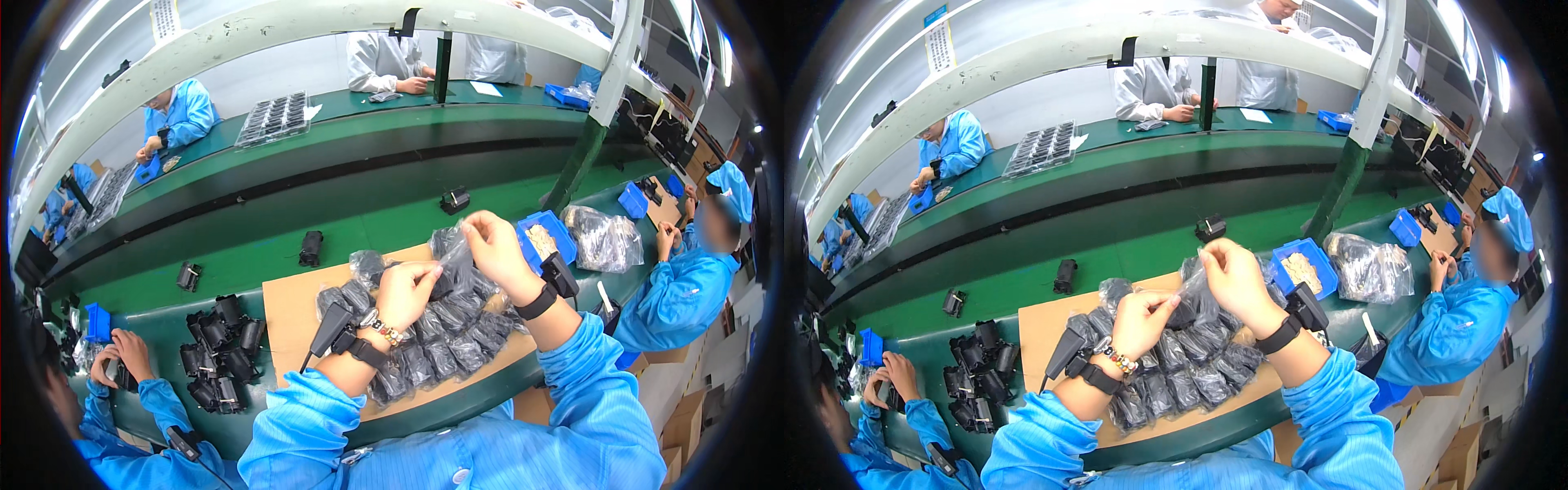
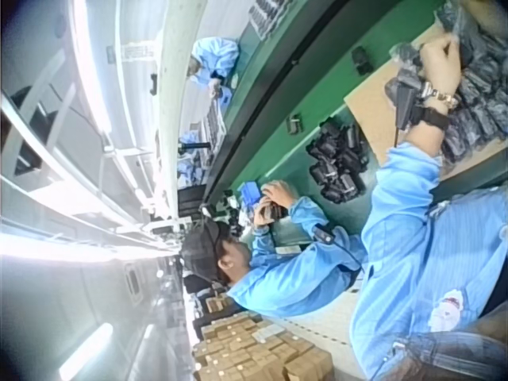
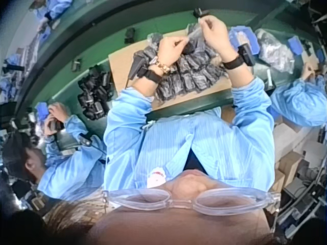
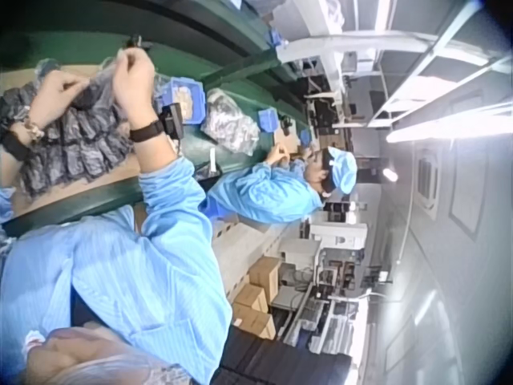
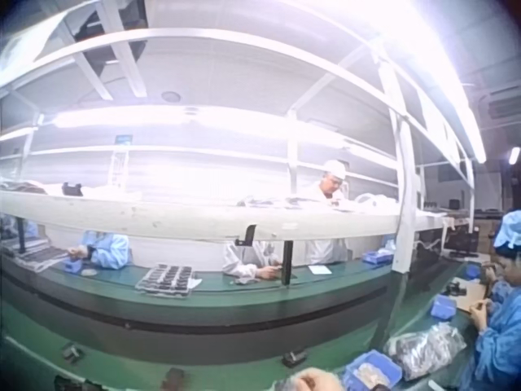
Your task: Assembling small metal pins into black plastic housings and packaging finished units into plastic bags.
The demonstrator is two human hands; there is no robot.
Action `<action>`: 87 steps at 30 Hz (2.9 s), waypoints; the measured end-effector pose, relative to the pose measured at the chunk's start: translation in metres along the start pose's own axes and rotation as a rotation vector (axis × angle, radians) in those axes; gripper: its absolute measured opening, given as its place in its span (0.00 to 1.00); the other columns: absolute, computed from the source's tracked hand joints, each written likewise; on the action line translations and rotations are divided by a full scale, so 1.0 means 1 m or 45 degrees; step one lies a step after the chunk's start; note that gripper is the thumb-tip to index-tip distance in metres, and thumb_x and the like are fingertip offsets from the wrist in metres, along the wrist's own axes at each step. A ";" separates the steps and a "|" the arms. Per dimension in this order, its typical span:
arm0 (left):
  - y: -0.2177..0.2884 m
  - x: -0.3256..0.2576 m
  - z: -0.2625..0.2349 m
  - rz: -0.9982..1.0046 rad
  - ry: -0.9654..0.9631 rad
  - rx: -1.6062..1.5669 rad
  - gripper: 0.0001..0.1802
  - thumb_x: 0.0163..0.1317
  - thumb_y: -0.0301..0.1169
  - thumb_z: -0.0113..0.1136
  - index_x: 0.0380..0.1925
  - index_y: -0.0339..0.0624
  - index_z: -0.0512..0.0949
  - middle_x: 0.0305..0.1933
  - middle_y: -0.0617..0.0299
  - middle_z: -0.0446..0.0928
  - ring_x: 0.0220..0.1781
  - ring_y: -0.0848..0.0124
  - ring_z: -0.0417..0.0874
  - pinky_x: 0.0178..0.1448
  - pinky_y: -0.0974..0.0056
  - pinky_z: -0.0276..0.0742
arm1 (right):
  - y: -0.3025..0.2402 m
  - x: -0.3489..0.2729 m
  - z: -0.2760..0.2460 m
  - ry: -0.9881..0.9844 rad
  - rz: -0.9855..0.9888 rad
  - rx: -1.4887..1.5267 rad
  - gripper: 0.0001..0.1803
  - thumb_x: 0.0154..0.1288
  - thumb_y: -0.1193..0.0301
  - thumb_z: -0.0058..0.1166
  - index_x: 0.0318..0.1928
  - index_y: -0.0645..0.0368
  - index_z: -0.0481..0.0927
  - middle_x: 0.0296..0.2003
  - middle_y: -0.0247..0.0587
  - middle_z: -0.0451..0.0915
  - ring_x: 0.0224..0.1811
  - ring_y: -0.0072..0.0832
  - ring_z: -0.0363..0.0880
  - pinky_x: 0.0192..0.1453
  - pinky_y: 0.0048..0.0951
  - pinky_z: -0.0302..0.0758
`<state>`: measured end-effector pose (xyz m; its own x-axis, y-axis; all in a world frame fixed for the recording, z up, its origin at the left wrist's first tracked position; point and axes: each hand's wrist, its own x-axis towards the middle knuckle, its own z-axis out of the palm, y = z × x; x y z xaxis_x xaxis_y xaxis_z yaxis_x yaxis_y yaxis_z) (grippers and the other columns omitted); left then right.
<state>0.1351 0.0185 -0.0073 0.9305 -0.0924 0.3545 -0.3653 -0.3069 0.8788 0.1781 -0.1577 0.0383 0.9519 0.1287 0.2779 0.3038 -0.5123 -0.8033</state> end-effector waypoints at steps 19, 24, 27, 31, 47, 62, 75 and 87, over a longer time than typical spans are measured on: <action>-0.036 0.005 -0.042 -0.074 -0.439 1.033 0.34 0.41 0.35 0.69 0.53 0.48 0.73 0.60 0.56 0.69 0.58 0.55 0.65 0.60 0.53 0.59 | -0.026 -0.005 0.025 -0.053 -0.691 -0.394 0.18 0.47 0.82 0.52 0.43 0.62 0.74 0.38 0.48 0.76 0.44 0.47 0.74 0.45 0.39 0.73; -0.028 0.007 -0.038 0.040 -0.419 1.171 0.32 0.38 0.30 0.67 0.50 0.49 0.74 0.42 0.66 0.80 0.51 0.63 0.69 0.49 0.54 0.57 | -0.001 -0.010 0.045 -0.487 -0.702 -0.692 0.24 0.44 0.70 0.65 0.45 0.60 0.76 0.43 0.46 0.76 0.47 0.44 0.73 0.54 0.39 0.69; -0.026 0.007 -0.041 -0.011 -0.352 0.762 0.31 0.39 0.29 0.65 0.50 0.48 0.74 0.37 0.67 0.81 0.49 0.66 0.70 0.49 0.55 0.56 | 0.002 -0.014 0.051 -0.425 -0.849 -0.538 0.26 0.42 0.66 0.67 0.46 0.56 0.77 0.42 0.43 0.76 0.48 0.41 0.72 0.53 0.38 0.69; -0.032 0.011 -0.041 0.059 -0.146 0.280 0.21 0.45 0.21 0.59 0.44 0.38 0.77 0.33 0.64 0.82 0.41 0.65 0.78 0.47 0.59 0.69 | 0.018 -0.012 0.057 -0.472 -0.725 -0.635 0.19 0.42 0.66 0.67 0.37 0.57 0.81 0.38 0.39 0.77 0.45 0.39 0.74 0.52 0.36 0.69; -0.035 -0.008 -0.037 -0.122 -0.074 1.132 0.11 0.45 0.26 0.57 0.27 0.53 0.85 0.37 0.62 0.79 0.49 0.60 0.69 0.49 0.54 0.60 | 0.004 0.037 0.082 -1.119 -0.417 -0.925 0.15 0.56 0.71 0.47 0.44 0.52 0.81 0.39 0.39 0.80 0.50 0.41 0.70 0.52 0.40 0.65; -0.029 -0.010 -0.046 -0.069 -0.069 0.938 0.08 0.49 0.27 0.57 0.28 0.50 0.84 0.37 0.62 0.81 0.50 0.61 0.70 0.45 0.53 0.58 | 0.036 0.045 0.038 -1.006 -0.576 -0.641 0.08 0.56 0.68 0.54 0.32 0.57 0.82 0.33 0.44 0.81 0.44 0.40 0.76 0.50 0.38 0.70; -0.021 -0.008 -0.029 -0.135 -0.207 0.930 0.09 0.51 0.31 0.55 0.30 0.53 0.84 0.37 0.64 0.81 0.50 0.63 0.71 0.48 0.50 0.55 | 0.042 0.041 0.022 -0.886 -0.422 -0.174 0.05 0.46 0.75 0.64 0.25 0.61 0.80 0.35 0.45 0.81 0.42 0.34 0.79 0.46 0.31 0.73; -0.039 0.003 0.014 0.010 -0.426 1.086 0.09 0.54 0.36 0.54 0.31 0.53 0.83 0.32 0.58 0.81 0.41 0.58 0.79 0.44 0.51 0.59 | 0.008 0.023 -0.038 -0.319 -0.443 -0.242 0.04 0.42 0.79 0.64 0.23 0.62 0.82 0.24 0.39 0.78 0.29 0.28 0.77 0.36 0.29 0.73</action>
<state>0.1523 0.0169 -0.0451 0.9360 -0.3265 0.1314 -0.3513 -0.8883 0.2959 0.2012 -0.1911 0.0589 0.7818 0.5096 0.3593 0.6165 -0.5456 -0.5676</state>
